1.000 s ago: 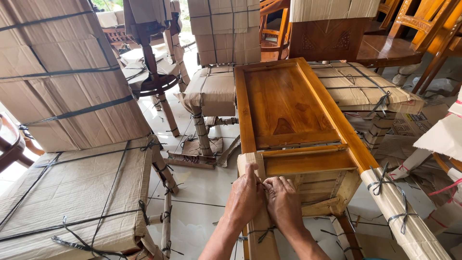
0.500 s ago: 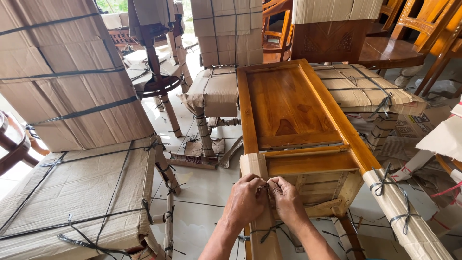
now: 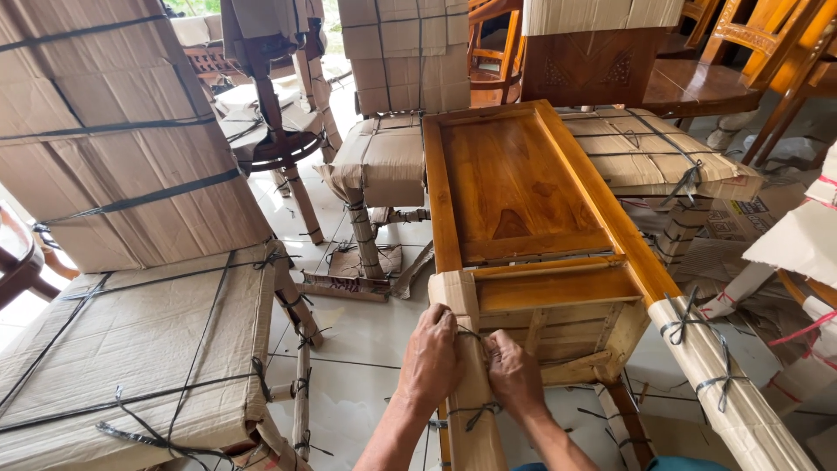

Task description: The person wraps the legs of a wooden chair with cardboard and secures them using black plastic zip ties. They repeatedly tie and twist the zip ties around the cardboard-wrapped legs to ensure the wrapping is held in place.

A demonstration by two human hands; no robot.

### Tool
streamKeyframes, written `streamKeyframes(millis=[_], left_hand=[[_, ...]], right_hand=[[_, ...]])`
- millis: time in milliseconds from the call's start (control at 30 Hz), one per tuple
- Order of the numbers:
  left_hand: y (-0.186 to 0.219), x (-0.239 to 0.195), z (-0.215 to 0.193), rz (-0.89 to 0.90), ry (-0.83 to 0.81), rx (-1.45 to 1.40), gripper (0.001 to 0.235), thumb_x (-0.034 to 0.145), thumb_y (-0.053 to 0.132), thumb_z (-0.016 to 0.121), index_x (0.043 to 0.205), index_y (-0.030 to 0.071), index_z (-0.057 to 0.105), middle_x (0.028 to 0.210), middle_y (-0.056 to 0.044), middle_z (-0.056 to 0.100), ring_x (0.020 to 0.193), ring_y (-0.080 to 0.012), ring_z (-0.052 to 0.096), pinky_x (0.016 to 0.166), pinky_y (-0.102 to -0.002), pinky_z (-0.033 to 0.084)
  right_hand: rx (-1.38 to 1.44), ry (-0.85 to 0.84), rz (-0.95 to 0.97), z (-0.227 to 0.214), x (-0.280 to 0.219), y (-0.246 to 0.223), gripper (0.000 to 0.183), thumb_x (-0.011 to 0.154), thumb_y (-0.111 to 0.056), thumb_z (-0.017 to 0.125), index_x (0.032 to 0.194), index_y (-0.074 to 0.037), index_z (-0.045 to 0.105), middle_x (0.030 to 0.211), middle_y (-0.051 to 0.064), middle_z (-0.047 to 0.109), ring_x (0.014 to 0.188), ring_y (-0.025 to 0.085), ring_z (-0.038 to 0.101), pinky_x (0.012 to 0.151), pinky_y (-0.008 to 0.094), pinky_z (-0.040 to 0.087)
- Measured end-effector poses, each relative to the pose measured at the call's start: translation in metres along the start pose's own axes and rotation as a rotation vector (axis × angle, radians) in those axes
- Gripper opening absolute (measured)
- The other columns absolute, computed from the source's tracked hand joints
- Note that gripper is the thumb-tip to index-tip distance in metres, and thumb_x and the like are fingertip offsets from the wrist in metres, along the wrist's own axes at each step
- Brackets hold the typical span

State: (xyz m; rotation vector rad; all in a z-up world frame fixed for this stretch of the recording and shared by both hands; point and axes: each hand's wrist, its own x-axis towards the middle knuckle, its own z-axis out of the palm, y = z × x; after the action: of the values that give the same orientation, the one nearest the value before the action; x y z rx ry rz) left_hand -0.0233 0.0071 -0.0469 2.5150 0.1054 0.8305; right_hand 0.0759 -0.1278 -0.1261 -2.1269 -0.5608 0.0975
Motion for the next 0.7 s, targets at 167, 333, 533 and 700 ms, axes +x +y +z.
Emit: streamKeyframes(millis=[167,333,533,700], left_hand=[[0.000,-0.003,0.002,-0.072,0.075,-0.036,0.013,0.076,-0.008,0.048,0.085,0.000,0.051,0.097,-0.017,0.057,0.091,-0.0369,0.056,0.075,-0.048,0.051],[0.000,-0.008,-0.004,-0.302,0.089,-0.145,0.011,0.098,0.018,0.057,0.101,0.011,0.065,0.102,-0.008,0.060,0.086,-0.0280,0.063,0.077,-0.041,0.050],[0.049,-0.019,-0.026,-1.160,-0.096,-0.711,0.082,0.083,0.062,0.061,0.147,0.012,0.046,0.139,-0.005,0.064,0.122,-0.0175,0.064,0.101,-0.032,0.052],[0.045,-0.040,-0.008,-1.179,-0.051,-1.389,0.029,0.086,0.024,0.075,0.105,0.004,0.065,0.088,-0.011,0.070,0.076,-0.0208,0.066,0.068,-0.032,0.055]], right_hand=[[0.046,-0.035,0.017,0.014,0.000,0.017,0.035,0.104,-0.045,0.045,0.089,-0.016,0.059,0.084,0.007,0.074,0.077,0.026,0.072,0.064,0.042,0.051],[0.276,-0.088,0.172,-0.014,-0.024,-0.012,0.031,0.105,-0.034,0.052,0.084,-0.016,0.066,0.067,0.000,0.068,0.058,0.014,0.061,0.057,0.031,0.046],[0.374,-0.127,0.553,-0.026,-0.040,-0.027,0.057,0.097,-0.053,0.050,0.141,-0.019,0.062,0.135,0.010,0.070,0.105,0.026,0.074,0.076,0.035,0.067],[0.202,-0.209,0.235,-0.058,-0.086,-0.094,0.050,0.097,-0.048,0.048,0.126,-0.016,0.072,0.123,0.004,0.080,0.114,0.020,0.074,0.095,0.031,0.054]])
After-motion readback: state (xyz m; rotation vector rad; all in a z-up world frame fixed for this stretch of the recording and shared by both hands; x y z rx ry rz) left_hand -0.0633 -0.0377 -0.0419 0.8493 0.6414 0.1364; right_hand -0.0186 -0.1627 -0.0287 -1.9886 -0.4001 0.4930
